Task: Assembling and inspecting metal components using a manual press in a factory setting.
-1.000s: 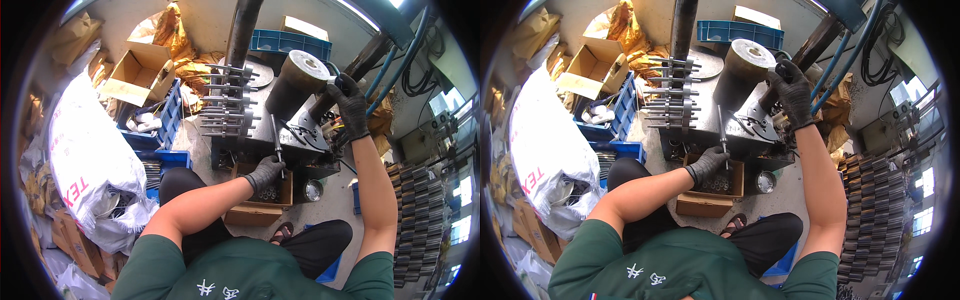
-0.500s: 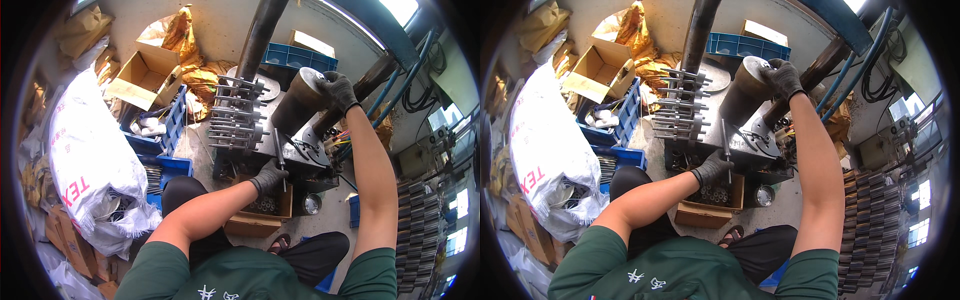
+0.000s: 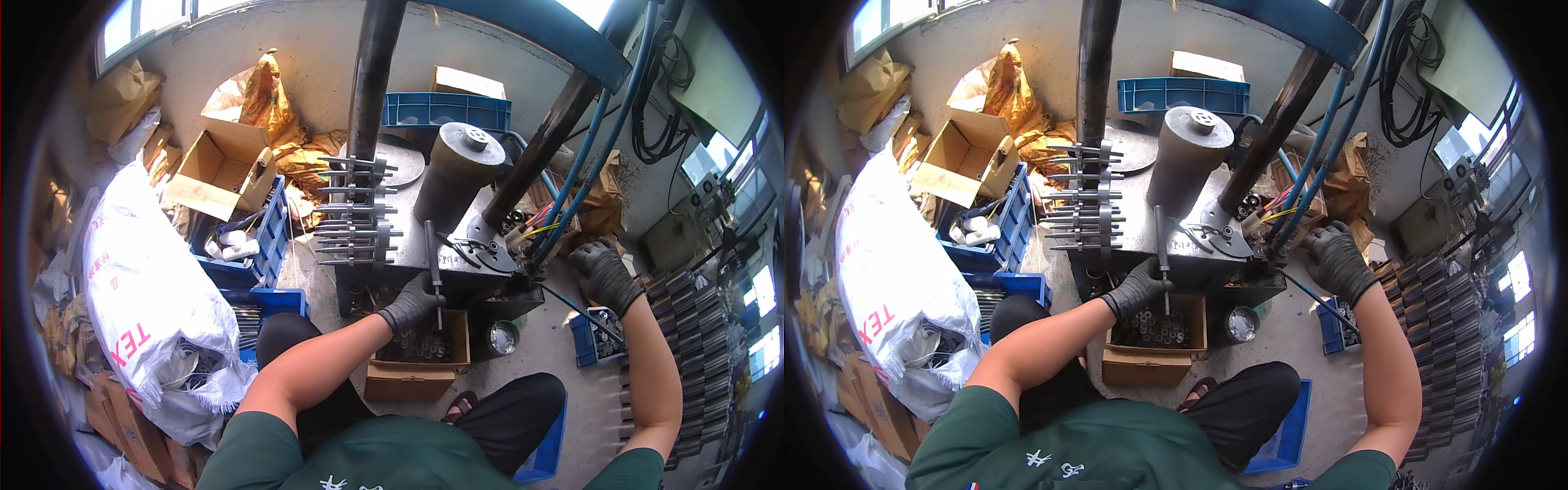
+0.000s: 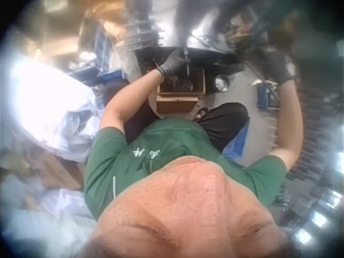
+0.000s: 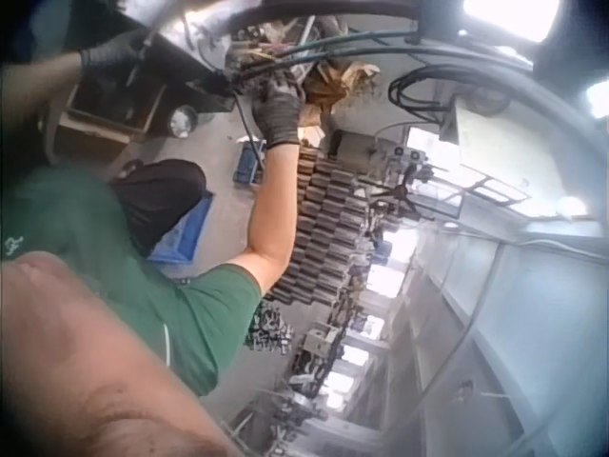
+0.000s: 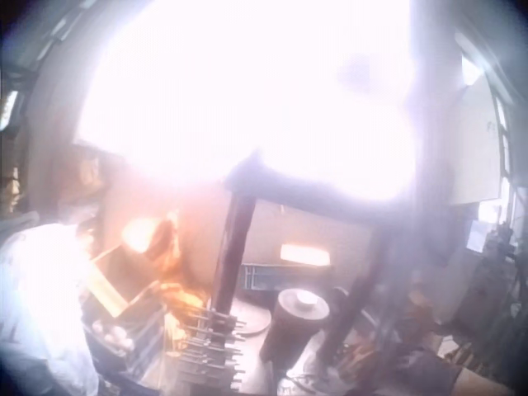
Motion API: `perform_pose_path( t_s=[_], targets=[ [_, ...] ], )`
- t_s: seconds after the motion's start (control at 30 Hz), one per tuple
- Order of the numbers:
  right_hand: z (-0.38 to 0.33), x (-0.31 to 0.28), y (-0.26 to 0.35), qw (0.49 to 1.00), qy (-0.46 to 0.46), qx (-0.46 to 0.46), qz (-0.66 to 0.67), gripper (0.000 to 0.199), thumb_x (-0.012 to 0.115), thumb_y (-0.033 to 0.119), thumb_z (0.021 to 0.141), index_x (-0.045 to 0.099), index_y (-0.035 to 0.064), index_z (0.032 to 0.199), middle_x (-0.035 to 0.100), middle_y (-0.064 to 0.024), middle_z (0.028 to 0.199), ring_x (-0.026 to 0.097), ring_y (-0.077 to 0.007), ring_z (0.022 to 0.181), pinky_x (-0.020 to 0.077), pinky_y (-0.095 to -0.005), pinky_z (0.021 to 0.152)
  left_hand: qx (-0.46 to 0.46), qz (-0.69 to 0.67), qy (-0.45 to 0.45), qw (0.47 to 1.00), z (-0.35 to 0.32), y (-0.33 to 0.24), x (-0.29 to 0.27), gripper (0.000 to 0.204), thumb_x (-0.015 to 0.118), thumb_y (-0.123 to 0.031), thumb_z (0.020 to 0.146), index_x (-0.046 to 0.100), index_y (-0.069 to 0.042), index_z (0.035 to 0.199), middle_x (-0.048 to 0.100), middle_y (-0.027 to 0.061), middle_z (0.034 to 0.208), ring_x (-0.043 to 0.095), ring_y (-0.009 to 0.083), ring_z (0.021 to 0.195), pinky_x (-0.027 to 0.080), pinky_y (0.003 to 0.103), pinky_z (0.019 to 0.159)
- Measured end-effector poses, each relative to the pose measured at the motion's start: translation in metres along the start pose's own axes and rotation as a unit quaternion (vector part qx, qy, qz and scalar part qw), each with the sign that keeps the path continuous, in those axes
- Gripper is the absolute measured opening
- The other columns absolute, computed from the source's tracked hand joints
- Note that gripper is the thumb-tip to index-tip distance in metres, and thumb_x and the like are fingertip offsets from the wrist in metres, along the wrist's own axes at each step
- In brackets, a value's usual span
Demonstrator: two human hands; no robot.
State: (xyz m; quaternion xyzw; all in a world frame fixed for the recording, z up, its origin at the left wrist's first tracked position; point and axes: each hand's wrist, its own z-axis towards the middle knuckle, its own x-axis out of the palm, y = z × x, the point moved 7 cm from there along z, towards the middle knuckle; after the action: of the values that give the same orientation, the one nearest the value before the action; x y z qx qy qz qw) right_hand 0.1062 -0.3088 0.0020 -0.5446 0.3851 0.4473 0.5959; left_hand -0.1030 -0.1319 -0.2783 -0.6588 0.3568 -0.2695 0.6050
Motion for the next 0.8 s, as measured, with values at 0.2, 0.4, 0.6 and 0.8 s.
perform_pose_path(
  t_s=[0.2,0.4,0.6,0.8],
  targets=[
    [-0.142,0.013,-0.023,0.973,0.136,0.149,0.109,0.02,0.067,0.021,0.083,0.075,0.0113,0.099,0.07,-0.0151,0.09,0.067,-0.0336,0.09,0.0507,-0.0439,0.084,0.171,0.036,-0.01,0.985,-0.019,-0.048,0.0,0.057,0.073,-0.006,0.088,0.047,-0.003,0.139,0.06,0.0074,0.116,0.059,0.0166,0.106,0.05,0.034,0.097],
    [-0.162,0.01,-0.041,0.953,-0.164,0.24,0.082,0.017,0.069,0.006,0.081,0.07,0.0032,0.098,0.069,-0.0179,0.094,0.065,-0.0377,0.087,0.0525,-0.0443,0.08,0.315,0.003,-0.06,0.947,-0.007,-0.176,-0.02,0.052,0.06,0.004,0.094,0.042,-0.006,0.141,0.056,0.0048,0.098,0.063,0.016,0.096,0.056,0.03,0.082],
    [-0.105,-0.023,-0.096,0.91,-0.264,0.31,0.083,0.032,0.068,0.014,0.086,0.067,0.0067,0.117,0.067,-0.0186,0.115,0.066,-0.0375,0.105,0.0533,-0.0429,0.091,0.444,-0.027,-0.146,0.884,0.076,-0.294,-0.06,0.046,0.056,0.009,0.093,0.04,-0.002,0.134,0.059,0.0085,0.1,0.067,0.0206,0.095,0.059,0.036,0.087],
    [-0.06,-0.025,-0.136,0.9,-0.218,0.374,0.05,0.042,0.066,0.027,0.088,0.066,0.0074,0.125,0.065,-0.0185,0.124,0.064,-0.036,0.114,0.0502,-0.0424,0.101,0.433,-0.017,-0.222,0.874,0.143,-0.324,-0.086,0.032,0.053,0.014,0.091,0.042,-0.007,0.111,0.049,0.0078,0.094,0.067,0.0211,0.079,0.061,0.034,0.068]
  ],
)
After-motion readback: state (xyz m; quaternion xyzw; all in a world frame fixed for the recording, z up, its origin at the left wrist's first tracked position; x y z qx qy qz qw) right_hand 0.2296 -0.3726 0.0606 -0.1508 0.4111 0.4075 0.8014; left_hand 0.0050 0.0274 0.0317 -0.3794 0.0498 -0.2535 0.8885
